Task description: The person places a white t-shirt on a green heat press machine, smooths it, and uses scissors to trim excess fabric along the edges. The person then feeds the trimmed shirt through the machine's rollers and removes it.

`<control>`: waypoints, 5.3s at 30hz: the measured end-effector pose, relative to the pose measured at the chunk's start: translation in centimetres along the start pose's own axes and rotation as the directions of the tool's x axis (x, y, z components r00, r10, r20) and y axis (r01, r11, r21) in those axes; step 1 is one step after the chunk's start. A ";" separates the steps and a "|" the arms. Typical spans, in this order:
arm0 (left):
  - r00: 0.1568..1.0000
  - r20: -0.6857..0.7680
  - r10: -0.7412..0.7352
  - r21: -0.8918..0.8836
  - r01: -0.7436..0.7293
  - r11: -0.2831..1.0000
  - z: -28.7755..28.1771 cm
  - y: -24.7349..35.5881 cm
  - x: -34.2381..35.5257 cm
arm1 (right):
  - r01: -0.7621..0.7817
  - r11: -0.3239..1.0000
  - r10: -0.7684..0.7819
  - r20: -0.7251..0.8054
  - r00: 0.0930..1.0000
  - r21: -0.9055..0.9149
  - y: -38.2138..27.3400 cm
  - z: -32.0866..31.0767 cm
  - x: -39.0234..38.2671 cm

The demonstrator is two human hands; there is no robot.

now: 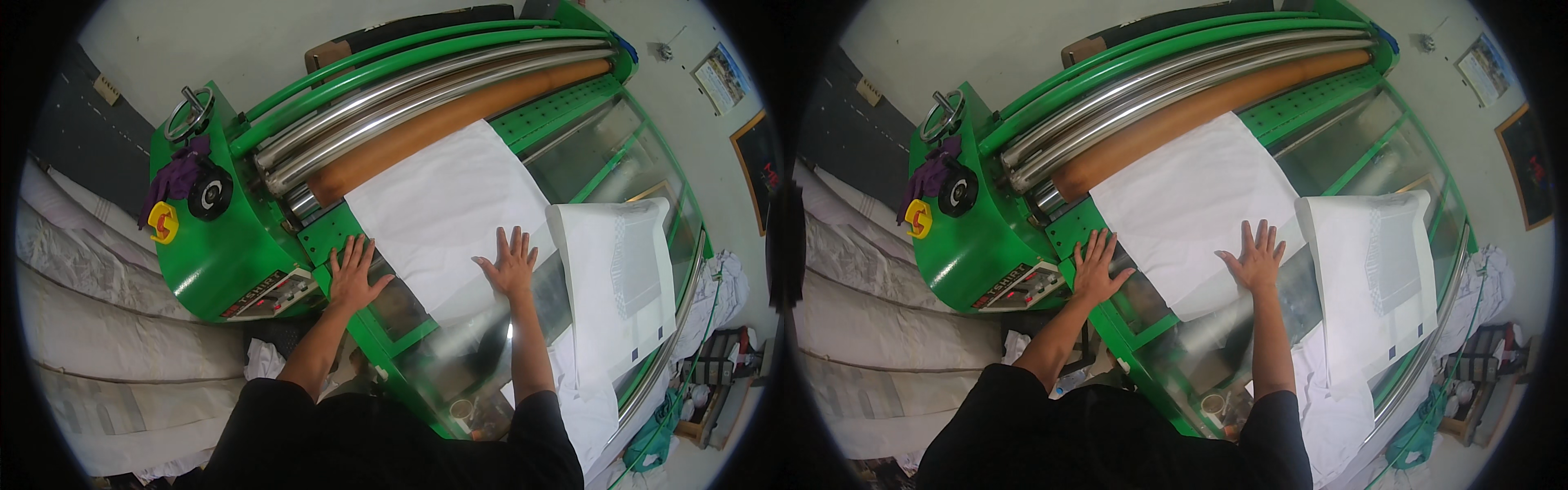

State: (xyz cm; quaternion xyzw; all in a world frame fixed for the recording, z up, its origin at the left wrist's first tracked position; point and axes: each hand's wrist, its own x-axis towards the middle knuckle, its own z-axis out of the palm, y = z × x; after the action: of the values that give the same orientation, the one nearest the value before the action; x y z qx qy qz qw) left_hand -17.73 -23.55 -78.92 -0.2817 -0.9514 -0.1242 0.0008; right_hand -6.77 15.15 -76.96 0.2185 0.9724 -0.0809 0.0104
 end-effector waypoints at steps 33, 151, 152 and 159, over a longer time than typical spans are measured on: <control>0.998 0.043 -0.035 0.015 0.034 0.999 -0.1 0.0 0.1 | -0.011 1.000 0.011 0.027 1.000 0.023 -1.2 -0.7 0.9; 0.996 -0.089 -0.022 -0.112 0.012 0.994 0.6 -0.7 -0.2 | 0.177 0.322 -0.849 0.201 0.488 0.930 -25.2 2.6 -23.6; 0.995 -0.097 -0.019 -0.118 0.008 0.993 0.6 -0.7 -0.2 | 0.201 0.312 -0.843 0.173 0.510 0.929 -24.3 1.3 -21.8; 0.994 -0.111 -0.023 -0.102 0.011 0.995 0.7 -0.4 -0.4 | 0.042 0.358 -0.350 0.092 0.932 0.933 -15.7 -2.5 3.9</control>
State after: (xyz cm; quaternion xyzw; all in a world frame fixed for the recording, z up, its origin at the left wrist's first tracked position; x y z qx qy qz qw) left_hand -17.59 -23.90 -79.69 -0.2659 -0.9448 -0.1876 0.0387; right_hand -16.97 3.20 -72.33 0.0546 0.7701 -0.6355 0.0130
